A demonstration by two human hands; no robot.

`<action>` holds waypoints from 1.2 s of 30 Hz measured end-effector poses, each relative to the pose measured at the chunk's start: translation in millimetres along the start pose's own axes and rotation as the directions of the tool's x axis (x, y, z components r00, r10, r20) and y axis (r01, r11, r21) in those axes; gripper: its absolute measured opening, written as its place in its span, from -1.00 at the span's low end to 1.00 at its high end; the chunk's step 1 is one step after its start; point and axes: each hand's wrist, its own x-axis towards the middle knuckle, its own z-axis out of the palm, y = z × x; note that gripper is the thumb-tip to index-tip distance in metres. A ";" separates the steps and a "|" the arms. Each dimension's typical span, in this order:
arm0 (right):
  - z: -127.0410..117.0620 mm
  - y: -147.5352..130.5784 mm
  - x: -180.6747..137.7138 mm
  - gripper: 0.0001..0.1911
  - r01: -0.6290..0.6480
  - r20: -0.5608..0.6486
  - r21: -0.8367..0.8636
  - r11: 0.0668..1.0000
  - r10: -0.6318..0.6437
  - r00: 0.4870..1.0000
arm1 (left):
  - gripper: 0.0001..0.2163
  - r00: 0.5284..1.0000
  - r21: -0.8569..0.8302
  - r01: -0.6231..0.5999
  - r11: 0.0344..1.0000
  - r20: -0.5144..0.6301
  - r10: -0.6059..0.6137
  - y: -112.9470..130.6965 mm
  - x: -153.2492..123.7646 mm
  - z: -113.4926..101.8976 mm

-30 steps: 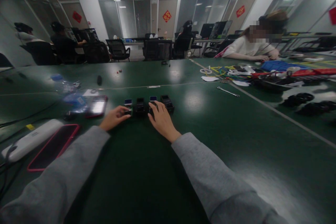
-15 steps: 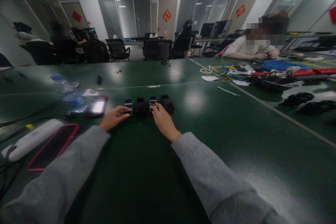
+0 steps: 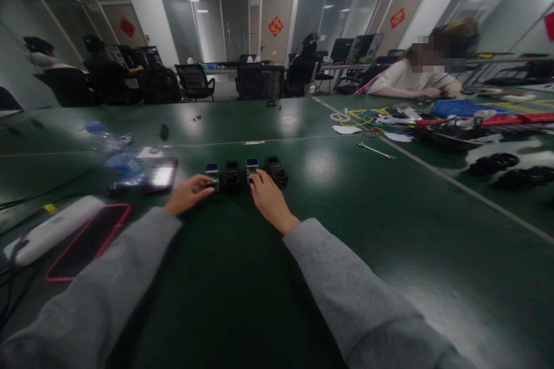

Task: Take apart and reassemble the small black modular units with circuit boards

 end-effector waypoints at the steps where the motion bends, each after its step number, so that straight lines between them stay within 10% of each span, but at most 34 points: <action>1: -1.3 -1.6 0.4 -0.70 0.016 -0.015 -0.019 1.000 -0.017 1.000 | -0.56 1.000 0.004 0.001 1.000 0.001 -0.001 0.0 0.0 0.0; 18: -7.8 -11.0 -1.2 -0.53 0.240 0.129 -0.144 0.960 -0.223 0.966 | -0.57 1.000 -0.014 -0.009 1.000 -0.012 0.009 -1.2 0.6 2.3; 36: 0.5 5.3 -0.2 -0.69 0.030 -0.011 -0.037 0.999 -0.031 0.999 | -0.59 1.000 -0.021 0.010 1.000 -0.010 -0.011 -2.5 0.3 1.6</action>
